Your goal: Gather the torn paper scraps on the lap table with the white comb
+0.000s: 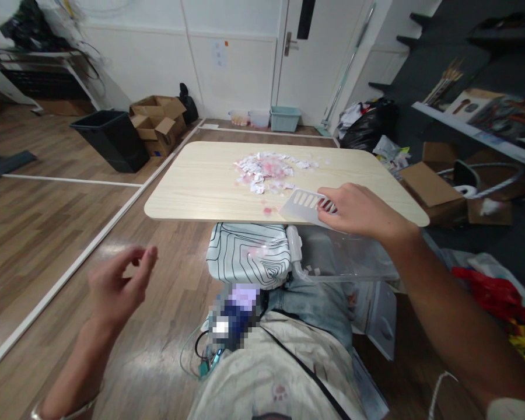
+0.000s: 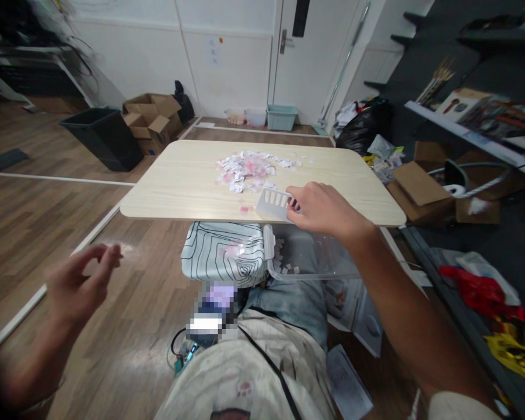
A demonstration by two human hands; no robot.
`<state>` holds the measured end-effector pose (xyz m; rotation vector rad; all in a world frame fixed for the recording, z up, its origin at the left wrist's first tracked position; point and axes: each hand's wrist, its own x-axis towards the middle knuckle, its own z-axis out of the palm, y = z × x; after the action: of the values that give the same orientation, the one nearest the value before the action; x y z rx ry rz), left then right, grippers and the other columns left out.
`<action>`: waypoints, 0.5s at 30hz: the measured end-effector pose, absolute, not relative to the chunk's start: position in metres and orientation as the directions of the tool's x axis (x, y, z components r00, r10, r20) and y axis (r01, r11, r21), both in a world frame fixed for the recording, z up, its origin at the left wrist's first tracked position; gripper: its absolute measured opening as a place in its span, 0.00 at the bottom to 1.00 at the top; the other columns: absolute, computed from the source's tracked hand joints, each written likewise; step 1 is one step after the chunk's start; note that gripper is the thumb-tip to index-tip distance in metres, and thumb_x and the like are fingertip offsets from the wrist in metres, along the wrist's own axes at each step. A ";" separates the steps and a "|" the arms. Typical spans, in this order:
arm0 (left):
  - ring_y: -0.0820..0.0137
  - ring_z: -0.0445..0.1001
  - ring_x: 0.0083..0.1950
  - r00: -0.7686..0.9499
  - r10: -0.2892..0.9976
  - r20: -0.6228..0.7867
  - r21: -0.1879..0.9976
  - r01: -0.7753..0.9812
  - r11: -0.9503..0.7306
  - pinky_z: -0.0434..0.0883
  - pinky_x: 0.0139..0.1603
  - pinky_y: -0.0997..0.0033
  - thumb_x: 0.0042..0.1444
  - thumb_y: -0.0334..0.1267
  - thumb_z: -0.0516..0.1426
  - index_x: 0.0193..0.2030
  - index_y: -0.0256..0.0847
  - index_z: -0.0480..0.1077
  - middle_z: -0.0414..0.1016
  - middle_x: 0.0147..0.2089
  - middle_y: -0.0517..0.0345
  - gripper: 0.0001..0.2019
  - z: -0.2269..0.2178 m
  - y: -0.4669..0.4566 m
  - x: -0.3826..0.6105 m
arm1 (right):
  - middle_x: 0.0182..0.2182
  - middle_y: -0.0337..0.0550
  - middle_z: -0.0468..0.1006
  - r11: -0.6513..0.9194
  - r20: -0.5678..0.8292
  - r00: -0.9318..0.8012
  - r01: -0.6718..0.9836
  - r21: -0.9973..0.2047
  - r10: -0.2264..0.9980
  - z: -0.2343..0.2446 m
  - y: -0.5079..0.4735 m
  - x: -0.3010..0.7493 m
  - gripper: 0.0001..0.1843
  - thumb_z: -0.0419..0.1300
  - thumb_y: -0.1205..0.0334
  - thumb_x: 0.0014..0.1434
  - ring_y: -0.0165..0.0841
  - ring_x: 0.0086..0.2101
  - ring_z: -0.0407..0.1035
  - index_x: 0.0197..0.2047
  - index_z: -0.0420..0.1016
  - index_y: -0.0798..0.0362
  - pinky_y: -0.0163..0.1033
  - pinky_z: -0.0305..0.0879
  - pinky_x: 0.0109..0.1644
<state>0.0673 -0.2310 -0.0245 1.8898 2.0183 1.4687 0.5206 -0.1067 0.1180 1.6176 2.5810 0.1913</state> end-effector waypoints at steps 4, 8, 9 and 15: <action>0.68 0.77 0.33 -0.303 0.712 0.634 0.616 0.755 -0.227 0.68 0.35 0.69 0.64 0.49 0.67 0.38 0.45 0.80 0.82 0.33 0.61 0.10 0.019 -0.172 0.057 | 0.37 0.54 0.89 0.427 -0.009 -0.431 0.890 0.162 0.902 0.118 -0.108 0.520 0.10 0.63 0.62 0.72 0.43 0.33 0.75 0.48 0.86 0.53 0.45 0.50 0.39; 0.70 0.77 0.41 -0.274 0.831 0.484 0.700 0.692 -0.179 0.71 0.47 0.69 0.66 0.37 0.63 0.45 0.41 0.76 0.83 0.42 0.59 0.05 0.042 -0.095 0.065 | 0.37 0.54 0.89 0.432 -0.012 -0.436 0.886 0.169 0.900 0.119 -0.109 0.520 0.10 0.62 0.62 0.72 0.43 0.33 0.75 0.48 0.86 0.53 0.44 0.51 0.39; 0.69 0.76 0.43 -0.266 0.858 0.438 0.702 0.698 -0.142 0.70 0.48 0.69 0.67 0.35 0.62 0.44 0.41 0.74 0.81 0.42 0.59 0.02 0.043 -0.077 0.068 | 0.37 0.54 0.89 0.436 -0.011 -0.440 0.884 0.169 0.898 0.119 -0.109 0.520 0.10 0.62 0.62 0.72 0.43 0.33 0.75 0.48 0.86 0.53 0.45 0.51 0.39; 0.66 0.66 0.37 -0.262 0.918 0.298 0.673 0.740 -0.007 0.61 0.41 0.65 0.76 0.43 0.60 0.32 0.47 0.65 0.66 0.28 0.64 0.18 0.018 -0.004 0.085 | 0.36 0.54 0.89 0.438 -0.006 -0.442 0.886 0.154 0.897 0.119 -0.108 0.521 0.09 0.62 0.63 0.71 0.43 0.33 0.74 0.46 0.85 0.52 0.45 0.51 0.38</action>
<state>0.0845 -0.0042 0.0184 1.7472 2.0355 1.1264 0.5207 -0.1078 0.1188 1.6092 2.5887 0.1961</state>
